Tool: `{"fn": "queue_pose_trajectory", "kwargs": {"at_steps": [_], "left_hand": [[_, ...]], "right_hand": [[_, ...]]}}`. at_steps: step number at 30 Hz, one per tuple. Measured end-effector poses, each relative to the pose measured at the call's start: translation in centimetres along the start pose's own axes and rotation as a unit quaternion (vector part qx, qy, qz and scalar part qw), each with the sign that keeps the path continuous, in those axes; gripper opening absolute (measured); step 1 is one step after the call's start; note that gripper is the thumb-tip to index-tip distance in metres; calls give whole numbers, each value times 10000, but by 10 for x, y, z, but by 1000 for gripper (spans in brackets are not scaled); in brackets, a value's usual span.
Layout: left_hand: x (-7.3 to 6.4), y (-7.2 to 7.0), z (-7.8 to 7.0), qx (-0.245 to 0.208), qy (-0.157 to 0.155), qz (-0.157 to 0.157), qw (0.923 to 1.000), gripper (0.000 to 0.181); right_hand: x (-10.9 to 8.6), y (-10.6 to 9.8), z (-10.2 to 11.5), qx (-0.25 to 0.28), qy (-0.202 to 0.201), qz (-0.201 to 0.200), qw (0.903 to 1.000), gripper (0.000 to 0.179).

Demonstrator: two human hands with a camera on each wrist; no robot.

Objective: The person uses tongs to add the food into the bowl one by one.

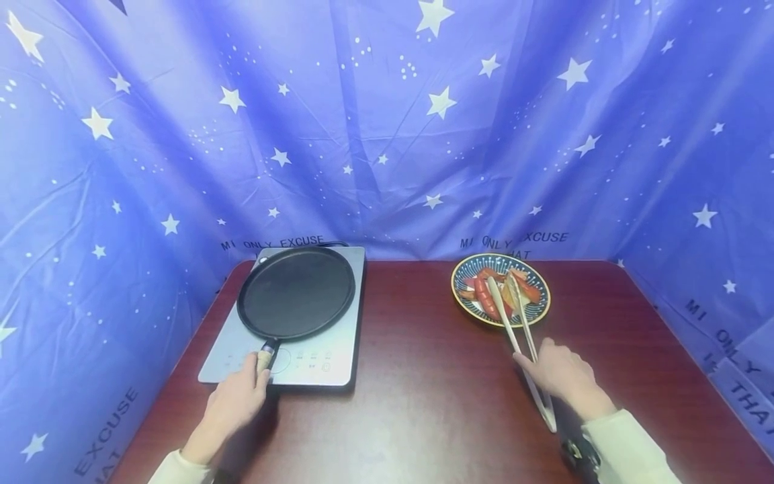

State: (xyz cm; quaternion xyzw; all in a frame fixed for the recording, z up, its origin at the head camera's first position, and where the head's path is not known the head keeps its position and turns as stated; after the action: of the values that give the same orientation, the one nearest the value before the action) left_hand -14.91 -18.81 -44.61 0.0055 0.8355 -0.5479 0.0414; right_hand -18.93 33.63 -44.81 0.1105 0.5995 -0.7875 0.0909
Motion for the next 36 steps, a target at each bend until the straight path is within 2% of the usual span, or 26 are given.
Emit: {"fn": "queue_pose_trajectory", "kwargs": {"at_steps": [6,18,21,27,36], "left_hand": [[-1,2,-1,19,-63,24,10000,36],[1,4,-1,-53,-62,83,9999,37],[1,4,-1,-56,-65,84,9999,37],[1,3,0,-61,-125,119,9998,41],[2,2,2,-151,-173,143,9996,41]], "right_hand": [[-4,16,-3,95,81,197,9997,68],[-7,25,-9,253,161,210,9993,55],[-10,24,-8,355,160,88,9992,51],[-14,22,-9,684,-5,-400,9969,38],[-14,20,-13,802,-163,-813,9933,39]]}}
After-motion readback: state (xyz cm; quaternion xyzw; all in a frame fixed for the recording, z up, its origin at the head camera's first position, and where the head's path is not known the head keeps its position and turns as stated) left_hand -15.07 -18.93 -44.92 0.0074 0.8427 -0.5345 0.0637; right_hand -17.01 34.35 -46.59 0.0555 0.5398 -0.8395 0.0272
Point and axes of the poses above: each hand's wrist, its own x-axis towards the middle knuckle, its own y-axis out of the palm, z = x × y, the point moved 2 cm from there along x, towards the middle knuckle, and after that the axes turned 8 degrees about z, right-handed, at the moved point
